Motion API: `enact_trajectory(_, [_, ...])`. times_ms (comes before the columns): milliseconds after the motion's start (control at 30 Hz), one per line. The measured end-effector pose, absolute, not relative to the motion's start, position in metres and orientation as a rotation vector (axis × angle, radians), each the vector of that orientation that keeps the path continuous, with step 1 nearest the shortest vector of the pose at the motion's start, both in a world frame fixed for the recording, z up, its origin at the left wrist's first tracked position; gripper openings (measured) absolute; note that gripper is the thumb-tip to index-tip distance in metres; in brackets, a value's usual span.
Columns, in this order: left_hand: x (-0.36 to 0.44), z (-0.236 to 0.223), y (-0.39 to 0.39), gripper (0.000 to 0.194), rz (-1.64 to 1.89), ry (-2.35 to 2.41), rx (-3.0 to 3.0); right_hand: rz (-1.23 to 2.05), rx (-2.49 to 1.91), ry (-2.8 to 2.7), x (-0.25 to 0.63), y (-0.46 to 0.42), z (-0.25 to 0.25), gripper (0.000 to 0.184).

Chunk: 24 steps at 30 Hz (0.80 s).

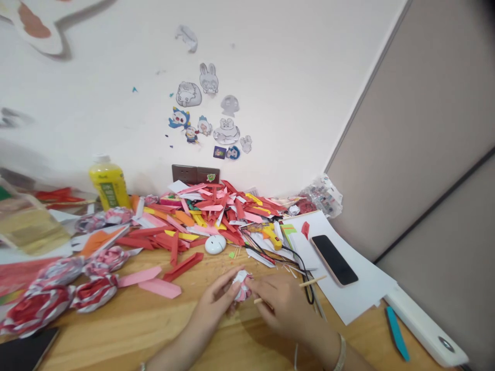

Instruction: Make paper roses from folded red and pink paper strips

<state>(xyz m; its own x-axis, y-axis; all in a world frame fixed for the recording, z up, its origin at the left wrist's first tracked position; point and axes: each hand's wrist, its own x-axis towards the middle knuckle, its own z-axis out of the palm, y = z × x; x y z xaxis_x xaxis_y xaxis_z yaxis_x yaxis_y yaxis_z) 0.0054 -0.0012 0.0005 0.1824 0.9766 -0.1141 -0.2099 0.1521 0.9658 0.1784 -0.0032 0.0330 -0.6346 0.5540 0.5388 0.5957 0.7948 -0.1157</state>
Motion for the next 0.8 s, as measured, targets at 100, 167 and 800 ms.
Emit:
enact_trajectory(100, [0.0071, -0.0001, -0.0029, 0.056, 1.085, 0.961, 1.045, -0.072, -0.877, -2.435, 0.1785, -0.0029, 0.0323, 0.023])
enact_trajectory(167, [0.0089, 0.0, -0.0043, 0.054, 1.085, 0.952, 1.049, -0.097, -0.871, -2.425, 0.1787, -0.003, 0.0323, 0.022])
enact_trajectory(800, [0.009, -0.0044, -0.0001, 0.04, 1.141, 0.945, 0.899, -0.479, -0.558, -2.408, 0.172, -0.0071, 0.0409, 0.025])
